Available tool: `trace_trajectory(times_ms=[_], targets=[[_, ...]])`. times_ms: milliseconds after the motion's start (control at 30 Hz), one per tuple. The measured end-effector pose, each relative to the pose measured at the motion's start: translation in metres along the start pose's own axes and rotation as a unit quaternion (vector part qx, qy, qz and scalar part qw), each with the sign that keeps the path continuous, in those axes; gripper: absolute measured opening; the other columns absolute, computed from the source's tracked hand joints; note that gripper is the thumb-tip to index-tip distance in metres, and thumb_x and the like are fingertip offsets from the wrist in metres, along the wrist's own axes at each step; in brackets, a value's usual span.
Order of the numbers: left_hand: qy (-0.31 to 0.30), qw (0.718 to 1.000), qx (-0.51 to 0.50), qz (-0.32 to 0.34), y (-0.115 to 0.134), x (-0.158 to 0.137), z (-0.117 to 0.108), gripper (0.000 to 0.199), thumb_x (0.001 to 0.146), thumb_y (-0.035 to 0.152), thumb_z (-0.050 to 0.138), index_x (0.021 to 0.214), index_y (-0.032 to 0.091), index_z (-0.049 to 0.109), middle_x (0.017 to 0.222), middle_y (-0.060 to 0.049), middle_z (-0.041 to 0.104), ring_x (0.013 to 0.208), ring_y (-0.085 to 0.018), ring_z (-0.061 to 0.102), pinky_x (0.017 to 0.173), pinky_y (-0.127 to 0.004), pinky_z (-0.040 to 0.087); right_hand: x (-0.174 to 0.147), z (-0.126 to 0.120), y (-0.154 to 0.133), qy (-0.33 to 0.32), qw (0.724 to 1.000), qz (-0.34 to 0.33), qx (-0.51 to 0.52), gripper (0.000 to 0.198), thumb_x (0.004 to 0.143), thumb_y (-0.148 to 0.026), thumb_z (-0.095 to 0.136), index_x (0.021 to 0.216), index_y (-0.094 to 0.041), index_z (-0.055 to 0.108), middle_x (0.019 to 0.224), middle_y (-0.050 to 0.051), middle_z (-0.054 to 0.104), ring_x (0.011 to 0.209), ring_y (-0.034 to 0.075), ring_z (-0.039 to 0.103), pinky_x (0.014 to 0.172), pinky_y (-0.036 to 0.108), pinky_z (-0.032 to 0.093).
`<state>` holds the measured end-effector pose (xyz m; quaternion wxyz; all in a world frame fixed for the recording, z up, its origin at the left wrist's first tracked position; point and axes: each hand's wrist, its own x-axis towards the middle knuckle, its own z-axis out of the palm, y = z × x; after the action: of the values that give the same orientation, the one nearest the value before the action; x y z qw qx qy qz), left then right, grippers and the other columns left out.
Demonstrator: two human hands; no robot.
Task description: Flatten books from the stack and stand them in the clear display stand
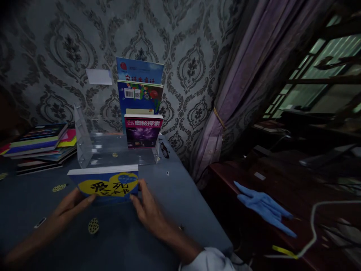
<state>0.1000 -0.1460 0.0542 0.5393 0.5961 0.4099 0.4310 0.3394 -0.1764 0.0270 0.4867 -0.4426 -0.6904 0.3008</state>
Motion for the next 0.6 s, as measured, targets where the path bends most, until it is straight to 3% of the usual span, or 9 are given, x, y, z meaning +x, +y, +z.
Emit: trace_trajectory(times_ms=[133, 267, 467, 600], targets=[[0.007, 1.000, 0.022, -0.004, 0.000, -0.001, 0.000, 0.062, 0.078, 0.062, 0.072, 0.130, 0.029, 0.063, 0.126, -0.006, 0.070, 0.120, -0.034, 0.063, 0.102, -0.045, 0.054, 0.000, -0.002, -0.003, -0.005, 1.000, 0.003, -0.028, 0.018, 0.098, -0.030, 0.051, 0.116, -0.025, 0.052, 0.114, 0.007, 0.066, 0.110, 0.022, 0.064, 0.100, 0.039, 0.054], [0.029, 0.993, 0.113, 0.002, -0.003, -0.002, -0.004, 0.053, 0.079, 0.060, 0.071, 0.122, 0.029, 0.067, 0.119, -0.006, 0.072, 0.115, -0.034, 0.065, 0.097, -0.044, 0.057, -0.004, -0.005, -0.001, -0.010, 0.998, 0.007, -0.065, 0.026, 0.099, -0.032, 0.050, 0.124, -0.025, 0.050, 0.117, 0.009, 0.065, 0.115, 0.025, 0.061, 0.101, 0.042, 0.053], [0.002, 0.977, 0.196, 0.082, -0.002, 0.000, -0.010, 0.026, 0.076, 0.050, 0.074, 0.093, 0.030, 0.070, 0.088, -0.003, 0.074, 0.089, -0.032, 0.070, 0.081, -0.040, 0.060, -0.004, -0.006, 0.002, -0.025, 0.998, 0.010, -0.063, 0.028, 0.100, -0.034, 0.047, 0.127, -0.025, 0.050, 0.113, 0.008, 0.066, 0.106, 0.023, 0.064, 0.098, 0.041, 0.054], [-0.008, 0.963, 0.237, 0.126, 0.001, 0.005, -0.011, 0.021, 0.082, 0.046, 0.069, 0.097, 0.031, 0.067, 0.078, -0.003, 0.072, 0.077, -0.030, 0.070, 0.069, -0.037, 0.058, -0.002, -0.008, 0.008, -0.013, 0.997, 0.009, -0.077, 0.037, 0.100, -0.039, 0.049, 0.134, -0.024, 0.046, 0.111, 0.009, 0.067, 0.106, 0.025, 0.065, 0.096, 0.043, 0.055]])
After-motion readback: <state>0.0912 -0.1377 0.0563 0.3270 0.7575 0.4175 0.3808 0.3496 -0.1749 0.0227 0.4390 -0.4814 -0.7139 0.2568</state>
